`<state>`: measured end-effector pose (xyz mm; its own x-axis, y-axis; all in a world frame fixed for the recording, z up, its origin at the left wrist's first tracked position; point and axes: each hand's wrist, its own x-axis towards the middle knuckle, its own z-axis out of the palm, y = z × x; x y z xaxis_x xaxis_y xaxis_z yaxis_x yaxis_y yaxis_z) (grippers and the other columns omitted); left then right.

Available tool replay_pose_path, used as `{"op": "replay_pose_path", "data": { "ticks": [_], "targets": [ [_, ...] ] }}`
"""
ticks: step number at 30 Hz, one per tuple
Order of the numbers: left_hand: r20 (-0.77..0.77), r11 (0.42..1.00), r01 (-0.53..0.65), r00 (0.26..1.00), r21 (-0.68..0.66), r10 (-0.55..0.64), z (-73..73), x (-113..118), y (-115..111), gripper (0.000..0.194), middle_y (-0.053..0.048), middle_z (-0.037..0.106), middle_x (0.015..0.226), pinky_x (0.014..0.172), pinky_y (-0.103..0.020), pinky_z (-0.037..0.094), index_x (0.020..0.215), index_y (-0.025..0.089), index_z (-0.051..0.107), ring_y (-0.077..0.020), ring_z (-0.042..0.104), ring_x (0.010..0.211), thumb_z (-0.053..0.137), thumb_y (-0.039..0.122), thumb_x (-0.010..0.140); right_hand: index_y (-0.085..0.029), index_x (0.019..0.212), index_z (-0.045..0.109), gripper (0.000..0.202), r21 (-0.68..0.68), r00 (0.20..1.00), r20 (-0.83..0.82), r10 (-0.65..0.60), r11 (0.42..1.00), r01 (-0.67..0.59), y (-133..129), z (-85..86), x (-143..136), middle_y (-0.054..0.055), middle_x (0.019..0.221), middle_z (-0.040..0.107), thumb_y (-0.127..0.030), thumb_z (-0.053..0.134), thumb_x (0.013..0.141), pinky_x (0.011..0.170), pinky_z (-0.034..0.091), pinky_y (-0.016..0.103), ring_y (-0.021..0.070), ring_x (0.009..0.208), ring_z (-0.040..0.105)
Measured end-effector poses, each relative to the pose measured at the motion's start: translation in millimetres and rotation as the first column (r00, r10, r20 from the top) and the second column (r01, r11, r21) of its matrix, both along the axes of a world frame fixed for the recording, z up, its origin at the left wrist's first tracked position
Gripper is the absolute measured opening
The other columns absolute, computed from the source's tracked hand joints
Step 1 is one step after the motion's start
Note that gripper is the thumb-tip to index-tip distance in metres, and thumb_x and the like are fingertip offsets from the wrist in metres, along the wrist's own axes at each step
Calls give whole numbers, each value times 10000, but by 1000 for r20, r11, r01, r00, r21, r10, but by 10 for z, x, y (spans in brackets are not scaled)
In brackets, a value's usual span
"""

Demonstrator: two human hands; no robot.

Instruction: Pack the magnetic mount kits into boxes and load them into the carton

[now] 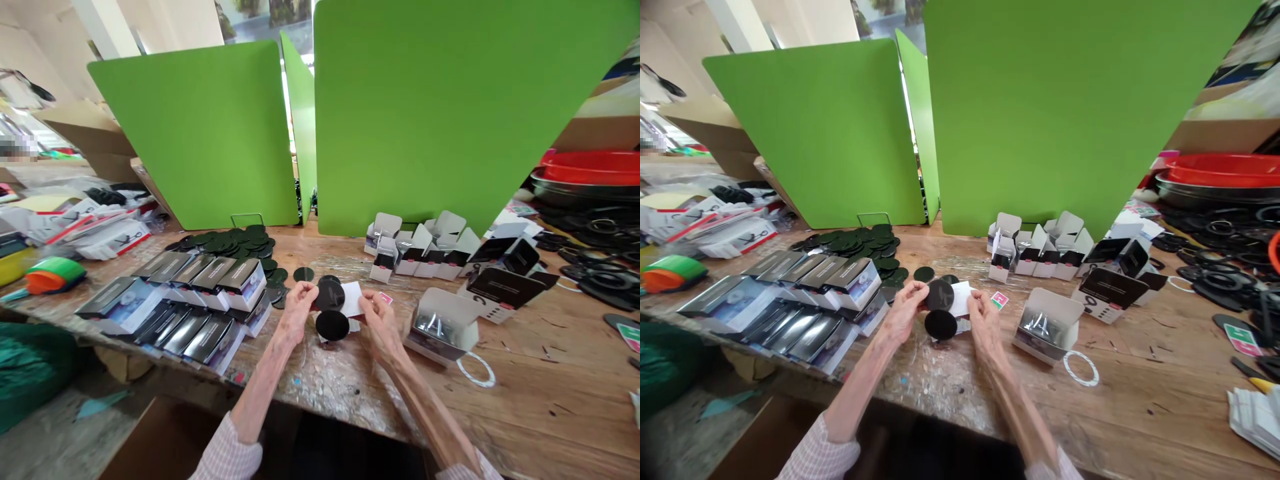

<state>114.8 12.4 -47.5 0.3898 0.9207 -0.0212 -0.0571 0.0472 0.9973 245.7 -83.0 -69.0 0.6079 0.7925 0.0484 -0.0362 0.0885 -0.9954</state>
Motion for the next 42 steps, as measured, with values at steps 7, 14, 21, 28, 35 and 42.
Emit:
{"op": "replay_pose_path", "data": {
  "ticks": [7, 14, 21, 28, 35, 42],
  "targets": [
    [-47, 984, 165, 985, -60, -168, -49, -105, -238, 468, 23, 586, 754, 650, -218, 394, 937, 182, 594, -103, 515, 694, 779, 457, 607, -183, 931, 571, 532, 48, 995, -89, 41, 998, -37, 57, -44, -104, 47, 834, 663, -628, 639, 648, 691, 494, 338, 198, 733, 605],
    [-139, 950, 313, 941, -1, -310, -63, -230, -252, 371, 35, 523, 670, 619, -222, 348, 707, 150, 567, -91, 439, 638, 711, 490, 674, -193, 800, 587, 387, 1, 979, 120, -166, 986, 167, -51, 24, -75, 8, 711, 584, -565, 587, 695, 658, 378, 312, 181, 677, 483],
    [-210, 875, 483, 859, 28, -468, 172, -196, -110, 330, 39, 514, 692, 623, -208, 339, 742, 155, 574, -94, 445, 662, 692, 462, 720, -206, 786, 535, 355, 19, 933, 218, -287, 957, 290, -184, 125, -109, -14, 688, 548, -557, 488, 801, 628, 363, 296, 165, 641, 459],
    [-335, 976, 160, 937, 146, -103, 144, -206, 206, 447, -16, 593, 817, 760, -312, 460, 819, 171, 635, -177, 565, 795, 724, 550, 599, -192, 873, 556, 304, 192, 812, 299, -501, 865, 463, -692, 447, 519, -13, 737, 560, -494, 541, 838, 617, 387, 267, 147, 660, 477],
    [-248, 860, 475, 870, 188, -426, -12, 917, -597, 540, -103, 602, 1236, 944, -364, 467, 1220, 217, 583, -234, 577, 1093, 675, 471, 752, -212, 962, 597, 198, 222, 470, 784, -405, 890, 398, -1102, 296, 928, 18, 798, 643, -327, 438, 938, 683, 421, 289, 177, 722, 576],
    [-25, 892, 439, 898, 103, -439, -314, 1410, -1032, 296, -69, 667, 1069, 991, -379, 434, 1098, 171, 609, -216, 569, 1070, 505, 220, 826, -198, 900, 554, 227, 148, 142, 972, -189, 954, 260, -1126, 147, 1150, 14, 811, 649, -128, 342, 941, 813, 322, 335, 157, 734, 576]
  ]
}}
